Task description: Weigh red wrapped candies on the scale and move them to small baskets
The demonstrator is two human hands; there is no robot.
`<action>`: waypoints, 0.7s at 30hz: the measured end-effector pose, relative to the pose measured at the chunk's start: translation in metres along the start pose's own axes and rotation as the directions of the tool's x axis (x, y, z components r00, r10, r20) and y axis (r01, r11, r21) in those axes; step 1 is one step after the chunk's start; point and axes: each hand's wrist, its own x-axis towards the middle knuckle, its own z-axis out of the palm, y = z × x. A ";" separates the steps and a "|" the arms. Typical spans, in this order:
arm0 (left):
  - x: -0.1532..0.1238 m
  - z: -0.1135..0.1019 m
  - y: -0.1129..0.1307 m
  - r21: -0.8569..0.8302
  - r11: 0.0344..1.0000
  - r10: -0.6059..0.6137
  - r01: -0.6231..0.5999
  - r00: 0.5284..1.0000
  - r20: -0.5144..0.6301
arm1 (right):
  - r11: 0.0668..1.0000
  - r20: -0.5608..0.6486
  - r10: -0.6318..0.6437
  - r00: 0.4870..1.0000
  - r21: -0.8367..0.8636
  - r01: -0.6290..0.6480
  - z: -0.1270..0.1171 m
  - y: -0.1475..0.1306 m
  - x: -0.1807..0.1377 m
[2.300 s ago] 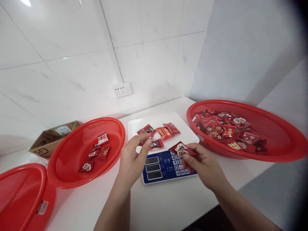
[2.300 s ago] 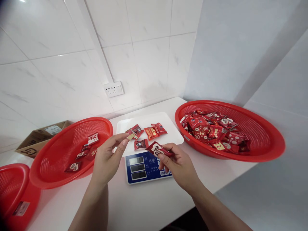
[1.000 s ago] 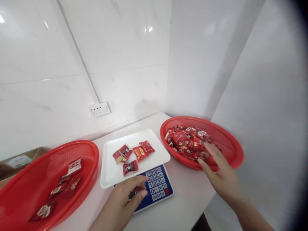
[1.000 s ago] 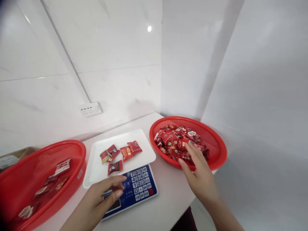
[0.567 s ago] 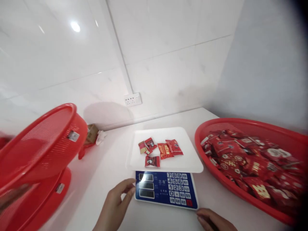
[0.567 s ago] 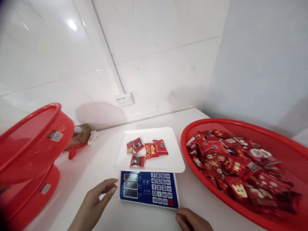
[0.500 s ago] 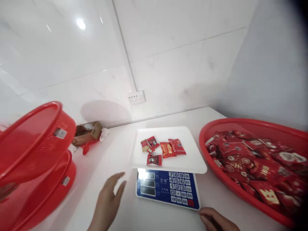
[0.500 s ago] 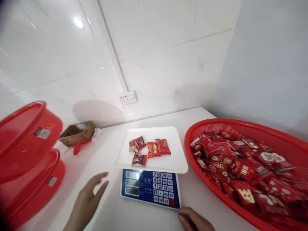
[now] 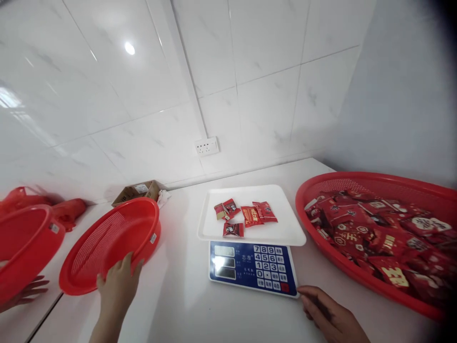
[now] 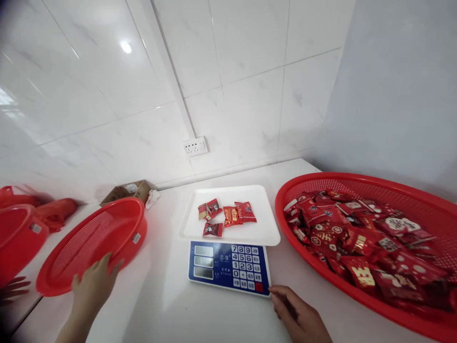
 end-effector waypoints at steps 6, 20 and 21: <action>-0.015 -0.008 0.045 -0.137 0.956 0.267 -0.260 0.963 0.038 | 0.995 0.030 -0.062 0.998 -0.079 0.064 -0.001 -0.003 -0.001; 0.001 -0.072 0.133 -0.355 0.457 0.867 -0.815 0.498 -0.028 | 0.991 -0.020 -0.093 0.995 -0.096 0.091 0.012 0.003 0.002; 0.009 -0.075 0.145 -0.363 0.379 0.910 -0.851 0.414 -0.022 | 0.991 -0.023 -0.092 0.995 -0.102 0.089 0.012 0.002 0.002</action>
